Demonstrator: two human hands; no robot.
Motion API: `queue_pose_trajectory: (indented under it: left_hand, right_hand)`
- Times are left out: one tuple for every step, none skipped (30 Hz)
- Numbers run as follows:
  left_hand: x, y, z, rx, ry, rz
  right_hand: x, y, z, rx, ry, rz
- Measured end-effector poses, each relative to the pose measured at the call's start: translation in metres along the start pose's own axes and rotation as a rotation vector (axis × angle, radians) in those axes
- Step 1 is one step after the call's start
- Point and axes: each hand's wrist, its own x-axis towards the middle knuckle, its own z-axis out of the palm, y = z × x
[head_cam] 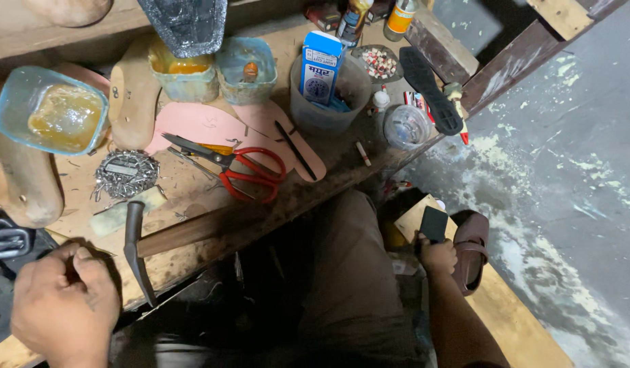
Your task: The person trims excess material from black plastic shoe buckles using red-handled scissors and a metal scraper. They handle several buckles one at a time, cutting and scraping edges, then placing finished pieces into a black plastic bag on the workbench.
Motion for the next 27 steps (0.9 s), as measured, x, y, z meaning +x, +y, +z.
queue_pose_trajectory:
  left_hand:
    - [0.000, -0.001, -0.001, 0.002, -0.012, -0.008]
    - [-0.001, 0.000, 0.000, 0.008, -0.010, -0.010]
    - [-0.001, 0.000, 0.001, 0.014, -0.009, -0.012]
    - [-0.002, 0.001, 0.002, 0.025, 0.003, -0.007]
    - [-0.002, 0.001, 0.002, 0.019, 0.006, -0.007]
    - [-0.002, 0.001, 0.002, 0.013, 0.008, -0.007]
    - [-0.002, 0.001, 0.001, -0.013, 0.001, -0.011]
    - [-0.001, 0.000, 0.001, -0.018, 0.004, -0.003]
    - [-0.001, 0.000, 0.001, -0.023, 0.008, 0.004]
    - [0.000, 0.000, 0.002, -0.003, 0.023, 0.025]
    - [0.000, -0.001, 0.002, 0.015, 0.026, 0.031]
    - [0.001, -0.001, 0.003, 0.033, 0.030, 0.036]
    - [0.001, -0.001, 0.003, 0.049, 0.022, 0.024]
    - [0.001, -0.002, 0.003, 0.053, 0.019, 0.023]
    - [0.000, -0.002, 0.003, 0.057, 0.017, 0.022]
    - [0.000, -0.003, 0.003, 0.049, 0.023, 0.034]
    - [0.000, -0.003, 0.004, 0.047, 0.026, 0.039]
    - [0.001, -0.003, 0.004, 0.044, 0.029, 0.045]
    - [0.001, -0.003, 0.004, 0.046, 0.029, 0.043]
    - [0.001, -0.002, 0.004, 0.046, 0.027, 0.037]
    - [0.001, -0.001, 0.004, 0.047, 0.025, 0.031]
    - [0.002, 0.000, 0.004, 0.047, 0.021, 0.017]
    - [0.002, 0.001, 0.004, 0.044, 0.017, 0.009]
    - [0.002, 0.001, 0.003, 0.040, 0.013, 0.002]
    - [0.001, 0.002, 0.002, 0.033, 0.008, -0.004]
    - [0.002, 0.001, 0.002, 0.033, 0.005, -0.003]
    - [0.003, 0.001, 0.002, 0.033, 0.001, -0.002]
  right_hand:
    - [0.001, -0.002, 0.000, -0.018, -0.017, -0.007]
    - [0.001, -0.003, -0.001, -0.037, -0.031, -0.015]
    - [0.001, -0.006, -0.002, -0.038, -0.045, -0.001]
    - [0.001, -0.007, -0.004, -0.041, -0.059, 0.012]
    - [0.000, -0.010, -0.005, -0.042, -0.077, 0.024]
    - [-0.002, -0.013, -0.006, -0.064, -0.081, 0.035]
    - [-0.004, -0.015, -0.007, -0.085, -0.086, 0.046]
    - [-0.007, -0.017, -0.008, -0.108, -0.091, 0.059]
    - [-0.009, -0.020, -0.009, -0.110, -0.068, 0.032]
    - [-0.012, -0.022, -0.010, -0.112, -0.047, 0.008]
    - [-0.015, -0.023, -0.011, -0.114, -0.027, -0.012]
    - [-0.016, -0.025, -0.013, -0.121, -0.004, 0.002]
    - [-0.016, -0.026, -0.014, -0.131, 0.019, 0.016]
    - [-0.017, -0.027, -0.016, -0.142, 0.043, 0.032]
    - [-0.016, -0.027, -0.019, -0.099, 0.030, 0.042]
    - [-0.013, -0.026, -0.020, -0.055, 0.017, 0.052]
    - [-0.009, -0.024, -0.020, -0.012, 0.004, 0.063]
    - [-0.007, -0.022, -0.019, 0.032, 0.033, 0.026]
    - [-0.002, -0.019, -0.018, 0.075, 0.062, -0.011]
    - [0.002, -0.016, -0.015, 0.117, 0.091, -0.047]
    - [0.006, -0.013, -0.012, 0.182, 0.106, -0.088]
    - [0.012, -0.012, -0.008, 0.243, 0.120, -0.132]
    - [0.017, -0.010, -0.004, 0.307, 0.134, -0.173]
    - [0.021, -0.008, -0.001, 0.325, 0.127, -0.194]
    - [0.025, -0.008, 0.002, 0.341, 0.120, -0.215]
    - [0.028, -0.009, 0.005, 0.358, 0.113, -0.236]
    - [0.029, -0.011, 0.008, 0.541, 0.019, -0.304]
